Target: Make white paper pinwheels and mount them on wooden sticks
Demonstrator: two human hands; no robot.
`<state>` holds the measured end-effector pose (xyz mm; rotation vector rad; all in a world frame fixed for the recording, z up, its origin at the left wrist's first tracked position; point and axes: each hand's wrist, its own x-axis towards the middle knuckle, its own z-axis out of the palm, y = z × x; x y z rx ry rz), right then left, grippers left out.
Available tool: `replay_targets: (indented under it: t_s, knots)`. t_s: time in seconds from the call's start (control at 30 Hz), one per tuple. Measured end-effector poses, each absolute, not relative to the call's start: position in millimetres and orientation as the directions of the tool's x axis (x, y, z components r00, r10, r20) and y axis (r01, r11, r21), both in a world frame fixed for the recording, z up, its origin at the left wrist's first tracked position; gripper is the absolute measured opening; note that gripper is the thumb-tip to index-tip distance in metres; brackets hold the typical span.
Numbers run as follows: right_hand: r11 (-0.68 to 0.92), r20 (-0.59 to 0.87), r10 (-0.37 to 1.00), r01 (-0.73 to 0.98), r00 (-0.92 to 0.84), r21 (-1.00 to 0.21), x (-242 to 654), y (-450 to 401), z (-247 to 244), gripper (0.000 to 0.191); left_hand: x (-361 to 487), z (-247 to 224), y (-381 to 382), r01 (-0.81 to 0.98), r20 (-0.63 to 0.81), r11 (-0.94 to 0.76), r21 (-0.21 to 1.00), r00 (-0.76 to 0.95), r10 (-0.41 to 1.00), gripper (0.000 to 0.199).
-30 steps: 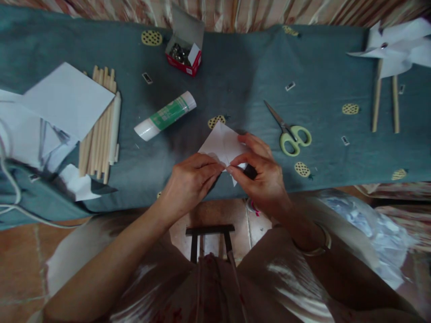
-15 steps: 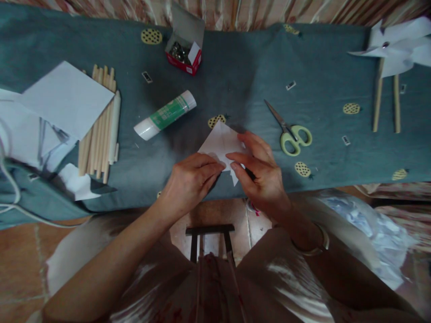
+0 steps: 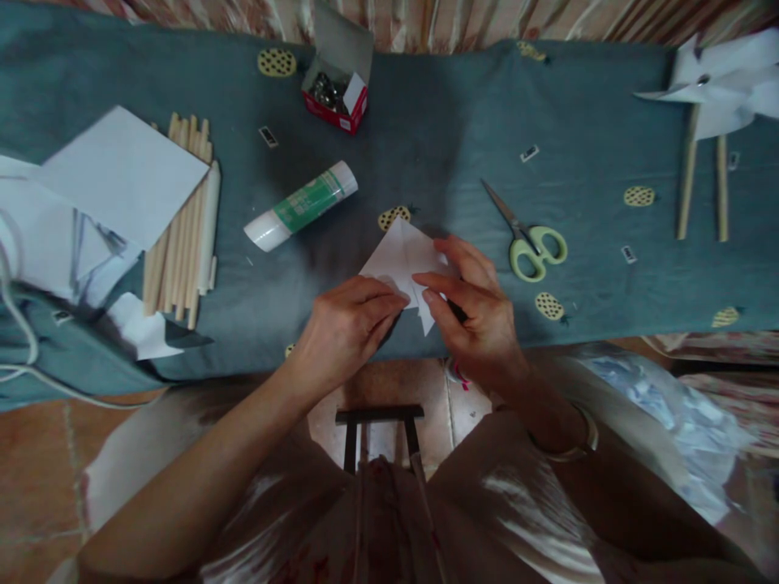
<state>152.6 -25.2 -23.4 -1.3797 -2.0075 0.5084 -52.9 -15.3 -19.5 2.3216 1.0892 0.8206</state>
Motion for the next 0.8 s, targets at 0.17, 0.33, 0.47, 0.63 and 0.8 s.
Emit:
replay_targets:
  t_s: [0.17,0.33,0.47,0.63,0.8]
  knots:
    - [0.359,0.234,0.933,0.67,-0.273,-0.65,152.7,-27.0,-22.1,0.028,-52.8,-19.5,-15.2,0.522,0.348,-0.606,0.6,0.512,0.785,0.017]
    - [0.415,0.289,0.91,0.67,-0.298,-0.615,152.6,-27.8,-28.6,0.029,-52.7,-20.0,-15.3,0.529,0.331,-0.597,0.603,0.515,0.791,0.017]
    - [0.46,0.33,0.887,0.676,-0.323,-0.575,150.3,-30.5,-31.4,0.029,-52.4,-20.5,-15.1,0.528,0.339,-0.604,0.597,0.516,0.787,0.015]
    - [0.473,0.34,0.874,0.765,-0.347,-0.436,146.4,-33.3,-34.7,0.028,-51.6,-19.8,-17.4,0.545,0.343,-0.607,0.578,0.513,0.787,0.016]
    - [0.526,0.443,0.828,0.748,-0.343,-0.405,144.1,-33.0,-42.8,0.029,-48.1,-20.6,-19.5,0.563,0.355,-0.621,0.545,0.516,0.779,0.016]
